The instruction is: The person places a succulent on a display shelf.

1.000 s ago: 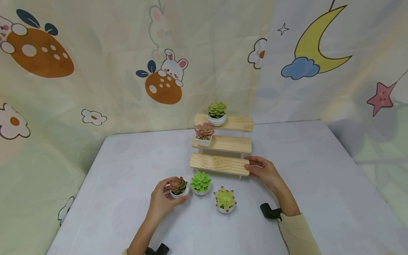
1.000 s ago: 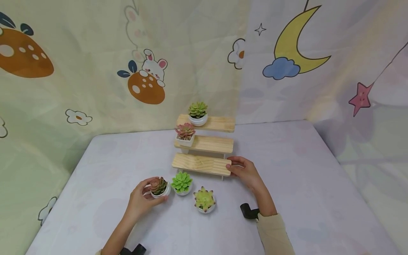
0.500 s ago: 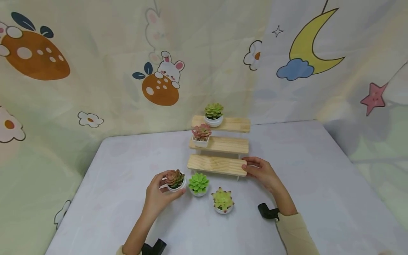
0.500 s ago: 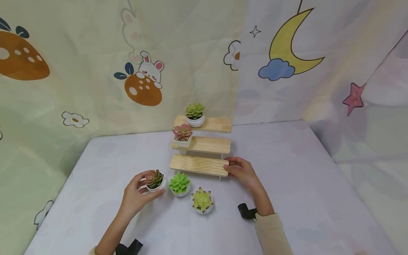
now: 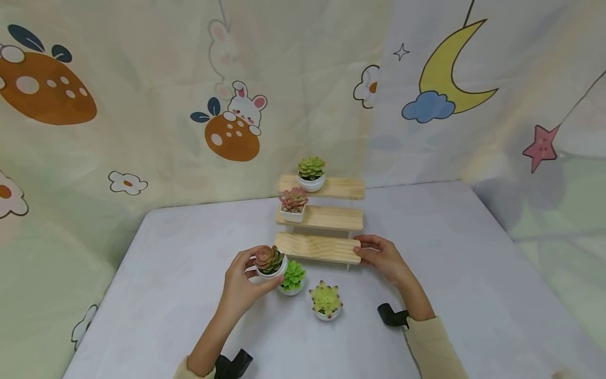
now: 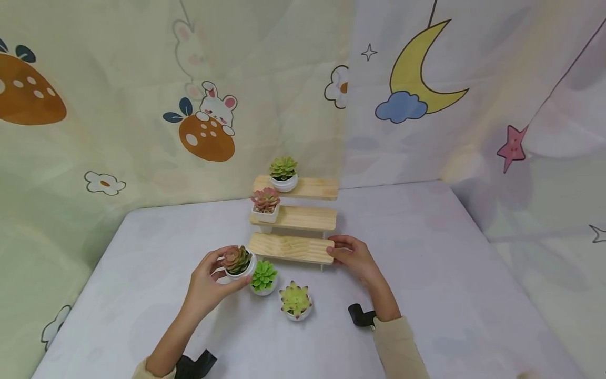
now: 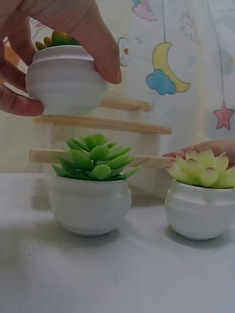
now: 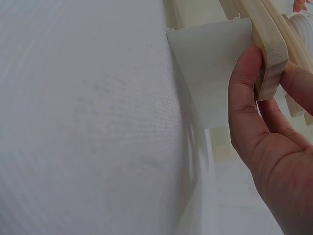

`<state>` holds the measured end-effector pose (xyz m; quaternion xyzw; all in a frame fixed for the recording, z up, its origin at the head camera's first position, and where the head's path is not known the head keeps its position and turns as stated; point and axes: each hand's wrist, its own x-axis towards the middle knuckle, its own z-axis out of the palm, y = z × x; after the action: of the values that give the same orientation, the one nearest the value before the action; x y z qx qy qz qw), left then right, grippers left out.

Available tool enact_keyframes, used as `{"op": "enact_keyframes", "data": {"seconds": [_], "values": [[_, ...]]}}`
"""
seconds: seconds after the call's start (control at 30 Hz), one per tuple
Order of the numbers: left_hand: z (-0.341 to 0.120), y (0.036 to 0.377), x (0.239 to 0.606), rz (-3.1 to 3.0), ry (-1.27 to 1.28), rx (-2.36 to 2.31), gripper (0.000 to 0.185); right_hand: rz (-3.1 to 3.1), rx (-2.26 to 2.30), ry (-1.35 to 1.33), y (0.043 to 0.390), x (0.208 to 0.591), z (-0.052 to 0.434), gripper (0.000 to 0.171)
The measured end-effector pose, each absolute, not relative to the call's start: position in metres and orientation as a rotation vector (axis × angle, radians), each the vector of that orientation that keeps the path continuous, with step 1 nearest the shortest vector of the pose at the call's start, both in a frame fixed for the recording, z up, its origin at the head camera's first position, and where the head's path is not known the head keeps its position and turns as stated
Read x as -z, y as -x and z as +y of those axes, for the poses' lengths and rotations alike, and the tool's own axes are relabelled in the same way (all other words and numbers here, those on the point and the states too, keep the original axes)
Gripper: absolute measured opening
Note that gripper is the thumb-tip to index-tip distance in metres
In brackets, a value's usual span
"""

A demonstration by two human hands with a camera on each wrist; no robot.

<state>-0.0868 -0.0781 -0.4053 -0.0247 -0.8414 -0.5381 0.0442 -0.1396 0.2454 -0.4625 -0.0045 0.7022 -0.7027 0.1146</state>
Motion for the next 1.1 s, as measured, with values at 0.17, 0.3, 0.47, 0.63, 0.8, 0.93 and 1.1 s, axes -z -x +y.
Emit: {"op": "enact_keyframes", "data": {"seconds": [0.17,0.3,0.47,0.63,0.8,0.93,1.1], "values": [[-0.069,0.092,0.402,-2.578,0.11,1.648,0.072,2.057,2.06,0.016,0.141,0.464,0.244,0.048],[-0.062,0.097,0.399,-2.584,0.143,1.664,0.07,2.063,2.055,0.012,0.141,0.464,0.244,0.047],[-0.056,0.103,0.395,-2.582,0.179,1.672,0.071,2.055,2.058,0.016,0.14,0.463,0.244,0.046],[-0.048,0.108,0.391,-2.594,0.222,1.659,0.072,2.056,2.051,0.003,0.141,0.462,0.243,0.046],[-0.038,0.115,0.39,-2.567,0.296,1.641,0.071,2.065,2.046,-0.008,0.141,0.461,0.245,0.047],[-0.03,0.12,0.391,-2.56,0.336,1.64,0.07,2.06,2.055,-0.007,0.141,0.462,0.245,0.047],[-0.021,0.127,0.388,-2.589,0.364,1.657,0.07,2.061,2.057,-0.008,0.141,0.462,0.245,0.047]]}}
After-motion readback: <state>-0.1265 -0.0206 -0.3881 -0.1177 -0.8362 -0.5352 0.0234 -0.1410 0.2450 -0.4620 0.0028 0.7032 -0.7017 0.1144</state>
